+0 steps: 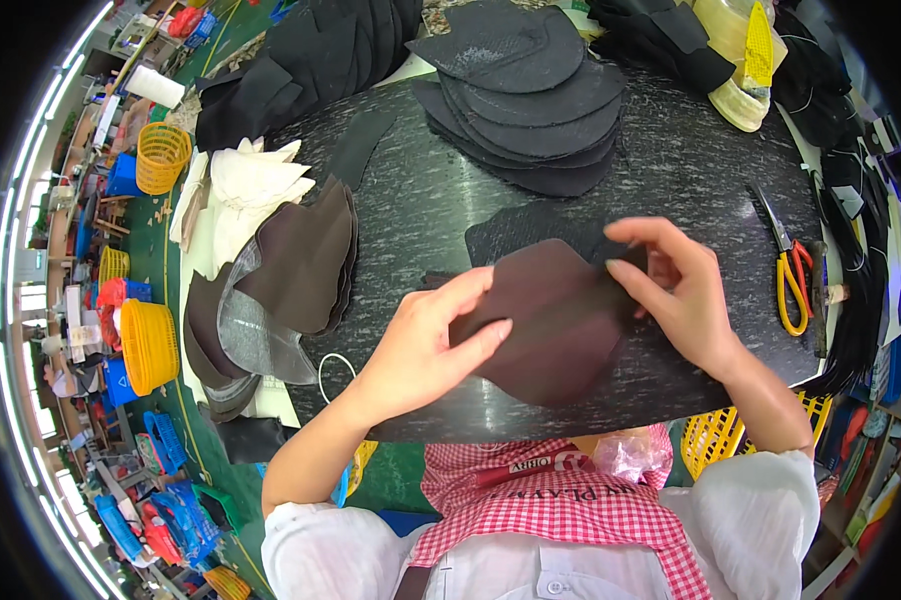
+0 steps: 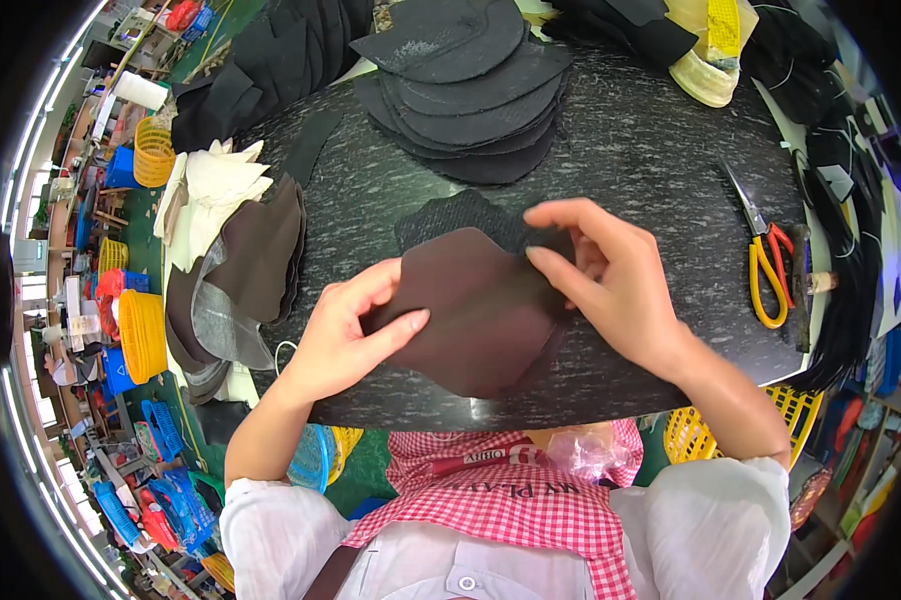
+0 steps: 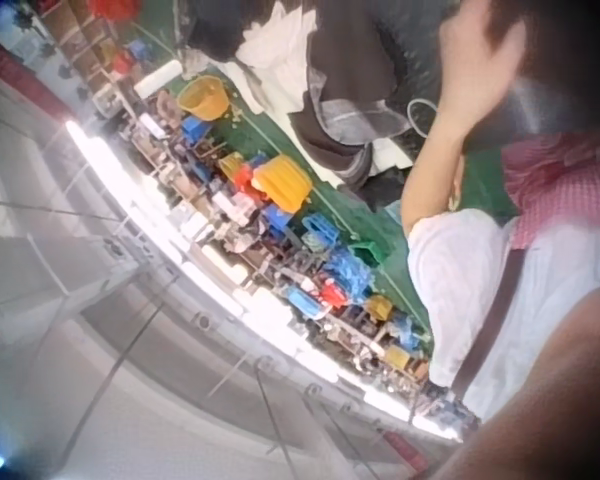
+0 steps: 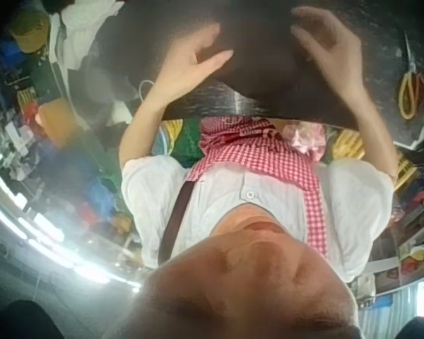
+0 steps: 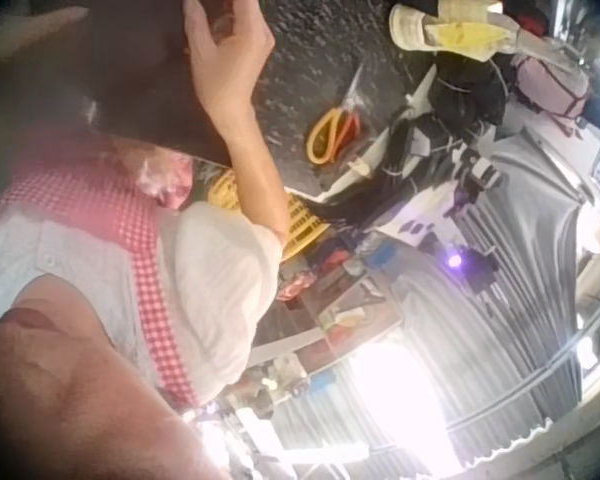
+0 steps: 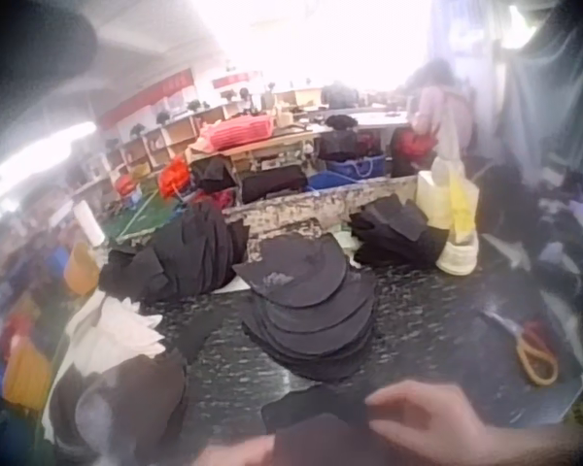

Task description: The person picks up stacked shoe components from a basket and uses shears to trim the edges of small black pieces before matching them against a larger white component, then secures the trimmed pieces with a rubber band and continues aligning various layered material pieces on the work surface.

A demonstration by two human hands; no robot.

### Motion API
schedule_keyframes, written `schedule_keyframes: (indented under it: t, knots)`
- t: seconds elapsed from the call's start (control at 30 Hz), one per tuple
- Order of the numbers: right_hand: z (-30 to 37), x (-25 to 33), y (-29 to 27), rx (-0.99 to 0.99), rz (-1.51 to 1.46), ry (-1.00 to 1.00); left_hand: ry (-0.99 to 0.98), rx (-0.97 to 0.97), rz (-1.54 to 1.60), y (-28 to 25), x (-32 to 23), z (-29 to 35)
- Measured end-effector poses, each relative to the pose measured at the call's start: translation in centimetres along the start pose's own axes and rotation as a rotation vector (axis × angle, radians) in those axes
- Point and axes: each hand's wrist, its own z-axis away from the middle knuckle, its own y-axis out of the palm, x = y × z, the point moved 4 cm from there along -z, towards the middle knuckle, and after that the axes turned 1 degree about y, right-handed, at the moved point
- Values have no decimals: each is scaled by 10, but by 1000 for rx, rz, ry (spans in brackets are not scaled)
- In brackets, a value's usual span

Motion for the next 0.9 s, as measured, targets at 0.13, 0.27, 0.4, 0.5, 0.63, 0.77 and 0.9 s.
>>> schedule_keyframes:
  t: [0.13,0.27,0.4,0.5,0.63,0.77,0.9]
  knots:
    - [-20,-4,-2,22,98,-27,49,-96,-101,1,4,-11]
    - [-27,-2,-2,49,76,45,62,-114,-139,2,7,-13]
    - [-26,-7,-7,105,36,46,81,-115,-219,2,3,-11]
    - [-7,2,-10,89,-106,49,67,-40,-121,1,-16,-2]
    - [-4,17,-12,132,-297,243,-99,72,65,0,-16,4]
    - [-27,4,-7,67,214,-132,101,-109,-208,1,1,-13]
    - [-29,-1,-5,79,237,-121,15,-108,-124,4,3,-13]
